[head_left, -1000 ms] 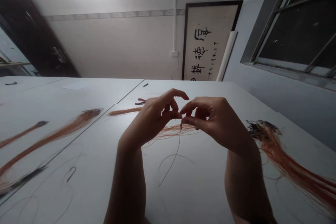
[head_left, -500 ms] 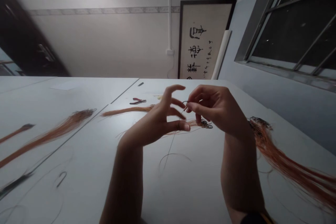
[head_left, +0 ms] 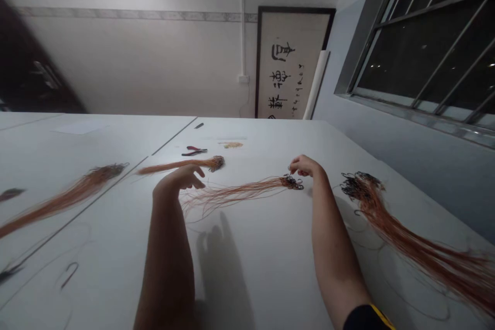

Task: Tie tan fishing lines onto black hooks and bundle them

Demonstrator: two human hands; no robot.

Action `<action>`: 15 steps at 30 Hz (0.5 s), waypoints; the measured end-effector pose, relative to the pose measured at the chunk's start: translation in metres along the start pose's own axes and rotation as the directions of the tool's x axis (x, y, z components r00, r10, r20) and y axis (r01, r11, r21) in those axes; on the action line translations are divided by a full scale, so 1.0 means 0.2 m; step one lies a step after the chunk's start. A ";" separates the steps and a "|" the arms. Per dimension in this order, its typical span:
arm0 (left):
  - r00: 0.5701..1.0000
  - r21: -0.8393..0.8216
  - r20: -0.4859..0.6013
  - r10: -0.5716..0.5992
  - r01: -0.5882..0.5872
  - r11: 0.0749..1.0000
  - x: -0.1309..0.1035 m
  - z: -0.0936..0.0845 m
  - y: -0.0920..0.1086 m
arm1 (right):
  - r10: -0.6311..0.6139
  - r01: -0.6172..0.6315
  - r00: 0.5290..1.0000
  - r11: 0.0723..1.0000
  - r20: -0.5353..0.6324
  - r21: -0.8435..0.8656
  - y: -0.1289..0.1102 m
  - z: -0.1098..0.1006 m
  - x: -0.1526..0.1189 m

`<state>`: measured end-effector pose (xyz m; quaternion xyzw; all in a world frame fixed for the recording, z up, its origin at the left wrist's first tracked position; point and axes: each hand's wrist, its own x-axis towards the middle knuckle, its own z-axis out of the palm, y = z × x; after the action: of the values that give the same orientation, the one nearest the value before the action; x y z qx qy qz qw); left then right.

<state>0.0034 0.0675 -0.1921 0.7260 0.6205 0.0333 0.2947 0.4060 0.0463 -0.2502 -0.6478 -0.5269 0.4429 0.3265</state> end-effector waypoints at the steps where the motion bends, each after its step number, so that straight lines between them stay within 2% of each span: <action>1: 0.997 0.006 0.035 -0.070 0.070 0.998 0.01 -0.01 -0.03 | 0.038 -0.037 0.999 0.999 0.032 -0.002 0.05 0.00 0.03; 4: 0.978 0.004 0.082 -0.193 0.194 0.981 -0.02 -0.03 -0.10 | 0.094 -0.096 0.990 0.995 0.109 0.014 0.15 0.00 0.10; 7: 0.964 -0.031 0.095 -0.247 0.251 0.967 -0.07 -0.04 -0.13 | 0.114 -0.122 0.981 0.992 0.156 0.042 0.20 0.00 0.14; 11: 0.968 -0.107 0.058 -0.243 0.248 0.963 -0.12 -0.05 -0.17 | 0.126 -0.141 0.974 0.987 0.189 0.072 0.24 0.02 0.17; 15: 0.977 -0.136 -0.056 -0.205 0.196 0.971 -0.14 -0.08 -0.19 | 0.148 -0.161 0.975 0.985 0.166 0.061 0.23 0.04 0.16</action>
<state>-0.0438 0.0512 -0.1880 0.6372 0.6971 0.0688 0.3215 0.4180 0.0654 -0.3018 -0.6363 -0.4826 0.5371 0.2714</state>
